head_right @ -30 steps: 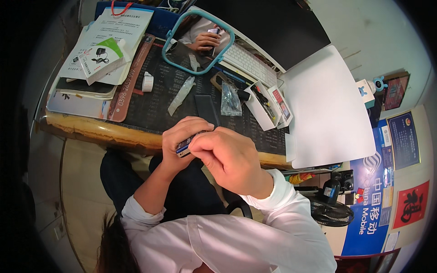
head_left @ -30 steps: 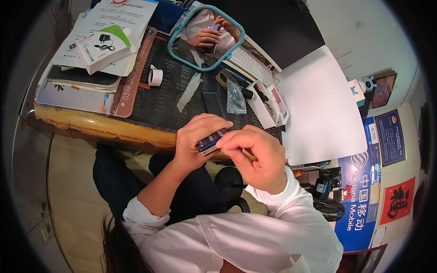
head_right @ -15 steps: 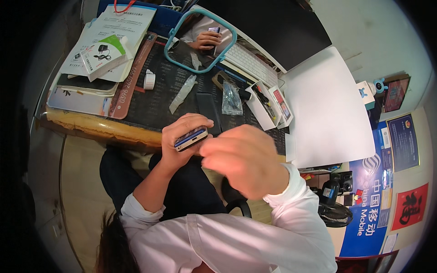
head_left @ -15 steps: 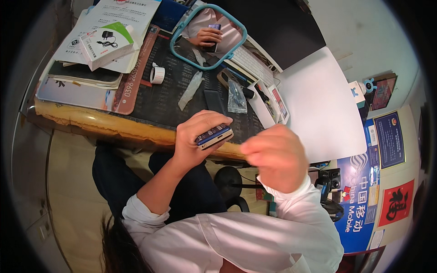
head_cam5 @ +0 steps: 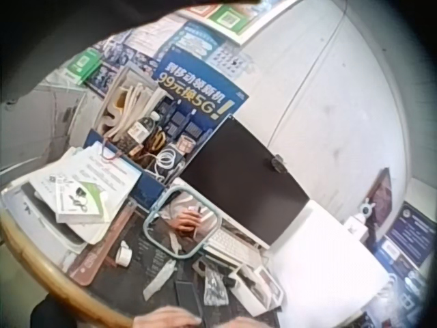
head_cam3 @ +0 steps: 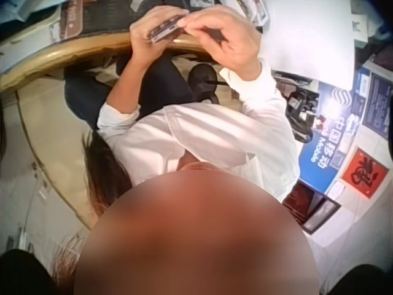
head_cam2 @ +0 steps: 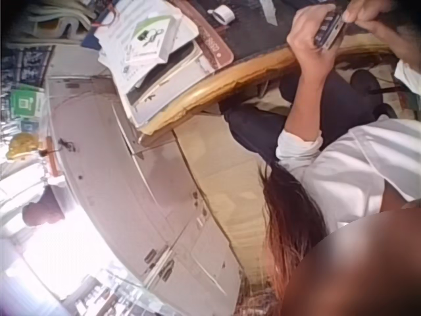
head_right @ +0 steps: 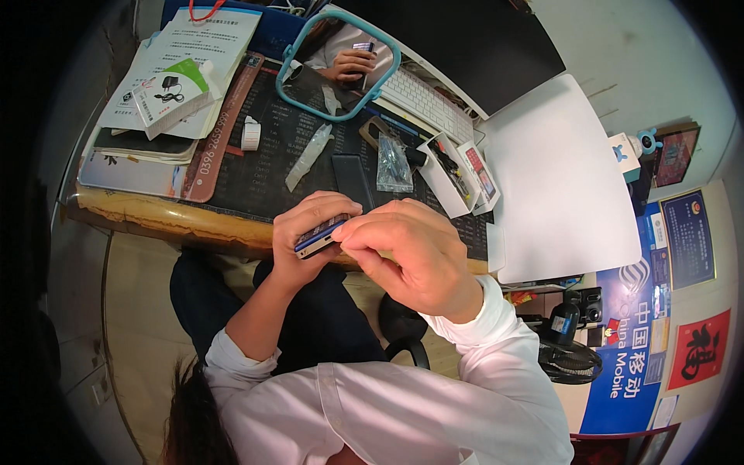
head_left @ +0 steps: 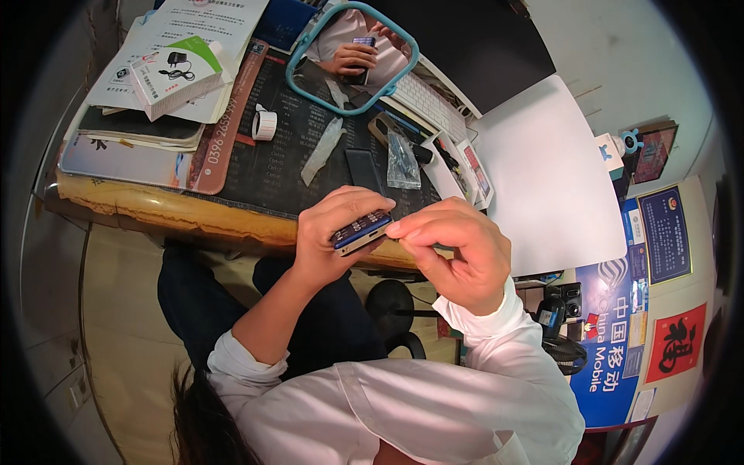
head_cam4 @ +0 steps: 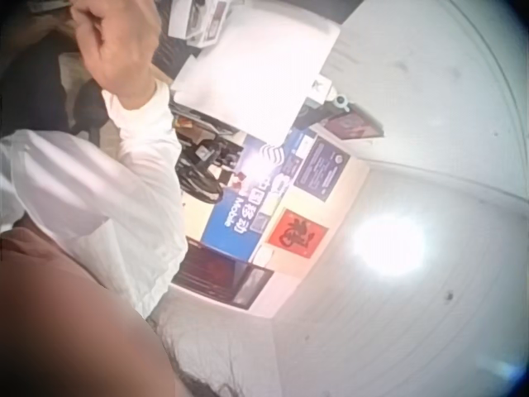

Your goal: The person removes the back cover of a feature phone, uses a small tool to adjust the SIM card tray, and reassembles the phone. The person then attaches a lanyard to the phone and briefly operates the keypad.

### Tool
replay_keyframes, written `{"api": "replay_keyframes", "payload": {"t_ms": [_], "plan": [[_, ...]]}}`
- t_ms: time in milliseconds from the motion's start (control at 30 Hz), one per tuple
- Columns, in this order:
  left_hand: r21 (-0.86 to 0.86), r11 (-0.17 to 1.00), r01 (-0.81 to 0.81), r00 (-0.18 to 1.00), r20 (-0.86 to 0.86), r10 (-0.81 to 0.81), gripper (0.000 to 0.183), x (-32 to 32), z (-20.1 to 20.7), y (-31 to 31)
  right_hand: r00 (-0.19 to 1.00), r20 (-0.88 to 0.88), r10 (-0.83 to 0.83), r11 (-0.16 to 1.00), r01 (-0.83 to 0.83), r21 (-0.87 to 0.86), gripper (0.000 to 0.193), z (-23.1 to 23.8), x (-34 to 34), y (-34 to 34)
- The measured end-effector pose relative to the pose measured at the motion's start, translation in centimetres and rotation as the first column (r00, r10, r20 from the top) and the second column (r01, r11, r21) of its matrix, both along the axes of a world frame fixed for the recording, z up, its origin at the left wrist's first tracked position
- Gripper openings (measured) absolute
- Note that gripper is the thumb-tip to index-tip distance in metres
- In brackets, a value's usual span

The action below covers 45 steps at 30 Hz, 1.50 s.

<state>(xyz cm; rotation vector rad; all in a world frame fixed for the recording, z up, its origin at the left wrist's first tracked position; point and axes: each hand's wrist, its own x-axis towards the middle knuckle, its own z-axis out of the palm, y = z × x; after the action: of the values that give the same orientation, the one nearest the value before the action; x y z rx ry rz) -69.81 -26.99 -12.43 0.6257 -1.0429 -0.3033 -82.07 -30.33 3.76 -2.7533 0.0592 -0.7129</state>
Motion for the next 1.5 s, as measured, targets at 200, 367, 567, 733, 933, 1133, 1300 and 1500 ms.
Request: {"api": "replay_keyframes", "payload": {"t_ms": [200,367,567,733,933,1133,1300,1500], "plan": [[0.006,1.0,0.012,1.0,-0.01,-0.012,0.045,0.0,0.0,0.0,0.999,0.035,0.018,1.0,-0.017,-0.007,0.025,-0.4,0.2,-0.5],[0.005,1.0,0.009,1.0,-0.016,-0.009,0.045,0.1,0.0,-0.1,1.0,0.017,0.025,1.0,-0.025,-0.009,0.027,-0.4,0.6,-0.2],[0.046,0.992,0.114,0.986,-0.124,-0.108,0.041,-0.1,-0.1,0.1,0.999,0.006,0.052,0.99,-0.051,-0.133,0.031,-0.2,1.7,-0.3],[-0.001,0.989,0.148,0.977,-0.158,-0.146,0.042,0.0,-0.4,-0.1,0.981,-0.153,0.119,0.928,-0.164,-0.334,0.025,0.6,3.3,-0.3],[-0.013,0.983,0.181,0.964,-0.195,-0.18,0.044,0.2,-0.2,0.1,0.965,-0.258,0.056,0.913,-0.154,-0.379,0.024,1.5,4.2,0.2],[-0.011,0.975,0.22,0.962,-0.164,-0.219,0.045,0.6,-0.1,-0.3,0.977,-0.203,-0.064,0.994,0.045,-0.099,0.021,1.4,3.5,0.4],[-0.108,0.951,0.29,0.936,-0.172,-0.306,0.039,-2.0,2.3,-2.2,0.92,-0.012,-0.391,0.722,0.315,0.617,0.013,2.0,0.4,1.7],[-0.079,0.917,0.392,0.894,-0.204,-0.4,0.033,-6.4,4.1,-2.5,0.886,-0.011,-0.463,0.512,0.277,0.813,0.014,3.4,-4.1,0.2]]}}
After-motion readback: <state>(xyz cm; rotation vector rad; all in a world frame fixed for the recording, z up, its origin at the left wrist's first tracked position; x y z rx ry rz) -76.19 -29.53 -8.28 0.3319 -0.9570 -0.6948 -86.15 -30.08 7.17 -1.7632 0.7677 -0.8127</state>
